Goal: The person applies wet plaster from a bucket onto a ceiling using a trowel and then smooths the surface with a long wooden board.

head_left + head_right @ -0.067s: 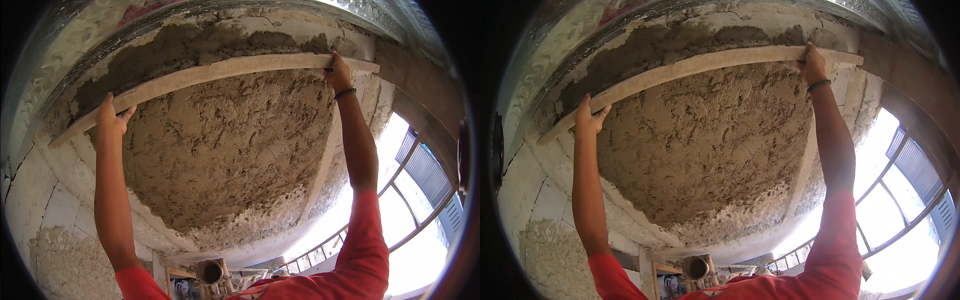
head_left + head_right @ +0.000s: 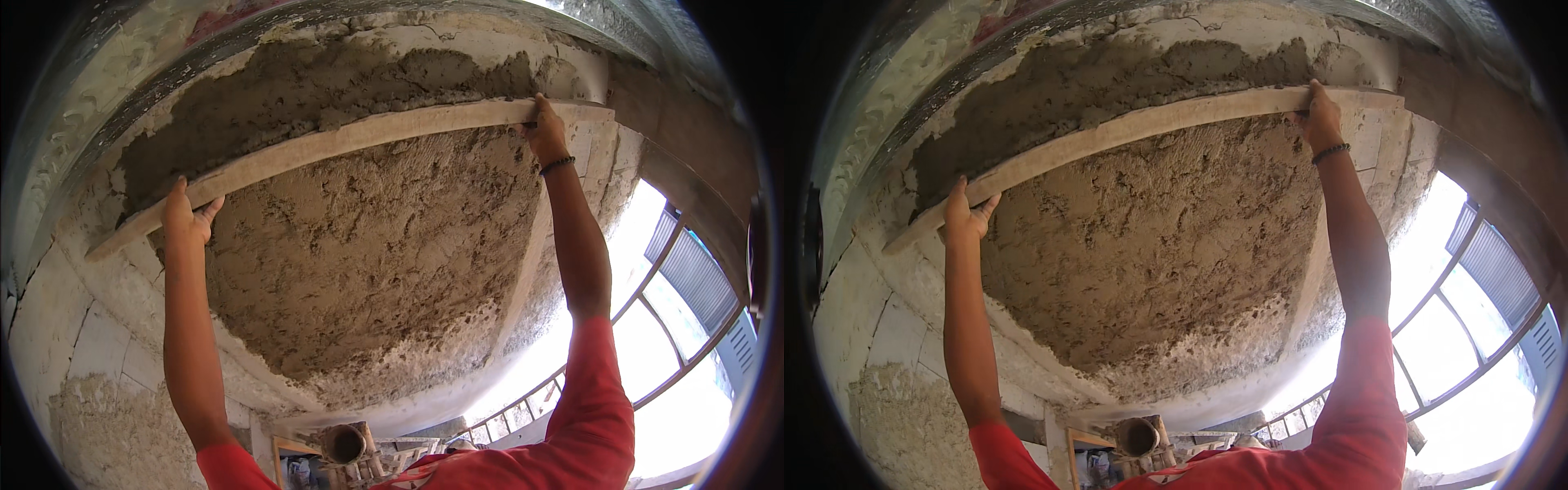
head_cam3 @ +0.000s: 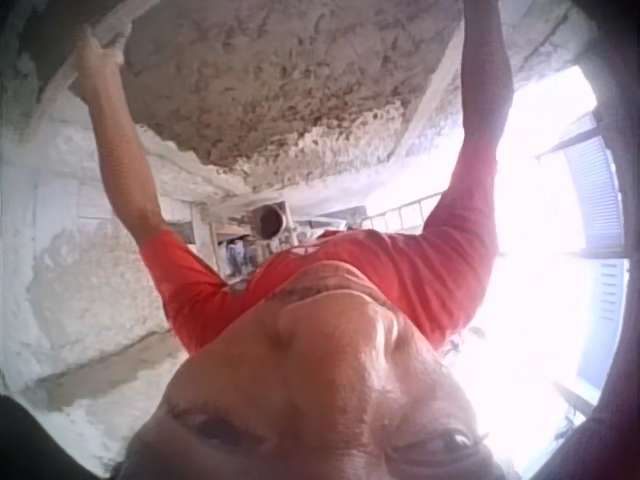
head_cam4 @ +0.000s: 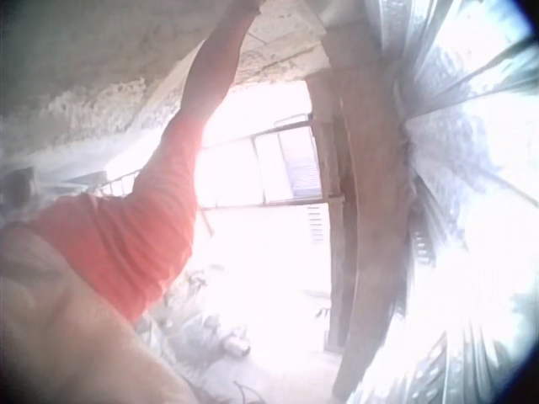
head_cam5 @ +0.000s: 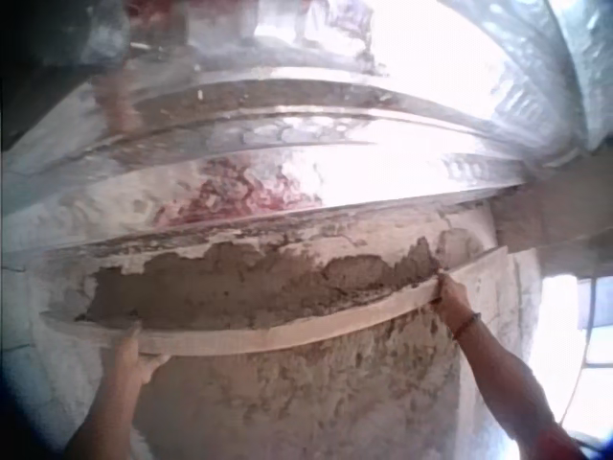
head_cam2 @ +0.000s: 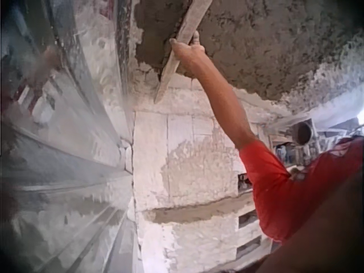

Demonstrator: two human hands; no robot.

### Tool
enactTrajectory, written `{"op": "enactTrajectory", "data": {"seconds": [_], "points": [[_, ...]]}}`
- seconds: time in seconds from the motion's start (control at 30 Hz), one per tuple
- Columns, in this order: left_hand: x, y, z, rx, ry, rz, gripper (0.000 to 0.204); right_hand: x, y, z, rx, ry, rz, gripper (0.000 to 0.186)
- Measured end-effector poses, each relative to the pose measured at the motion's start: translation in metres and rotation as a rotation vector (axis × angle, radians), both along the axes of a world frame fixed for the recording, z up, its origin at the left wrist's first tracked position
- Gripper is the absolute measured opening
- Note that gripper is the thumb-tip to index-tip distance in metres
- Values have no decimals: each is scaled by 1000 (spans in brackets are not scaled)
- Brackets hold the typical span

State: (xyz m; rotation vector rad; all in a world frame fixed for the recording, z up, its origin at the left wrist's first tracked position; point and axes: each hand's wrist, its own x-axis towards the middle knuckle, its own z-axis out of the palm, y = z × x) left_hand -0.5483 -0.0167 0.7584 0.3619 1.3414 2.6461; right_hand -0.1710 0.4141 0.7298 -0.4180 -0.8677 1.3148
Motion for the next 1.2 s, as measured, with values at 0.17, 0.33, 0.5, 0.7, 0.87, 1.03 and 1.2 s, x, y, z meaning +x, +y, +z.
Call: {"op": "enactTrajectory", "data": {"seconds": [0.17, 0.33, 0.5, 0.7, 0.87, 1.03, 1.2], "points": [[-20, -19, -93, -47, -46, 11, 47, -7, -20, -72, 0, -80, 46, 39], [-32, -30, -186, -65, -165, 4, 50, -19, -30, -167, 10, -138, 33, 41], [-33, -44, -258, -88, -187, -21, 49, -29, -60, -223, -204, -99, 90, 36], [-45, -52, -350, -63, -243, 36, 49, -34, -51, -322, -268, -89, 186, 36], [-26, -42, -397, 12, -270, 23, 35, 6, -29, -402, 324, -880, -182, 51], [-9, -81, -475, 56, -318, -42, 28, 21, -88, -384, 215, -1040, -94, 56], [35, -89, -535, 74, -420, -85, 32, 80, -60, -406, 373, -1038, -217, 41]]}}
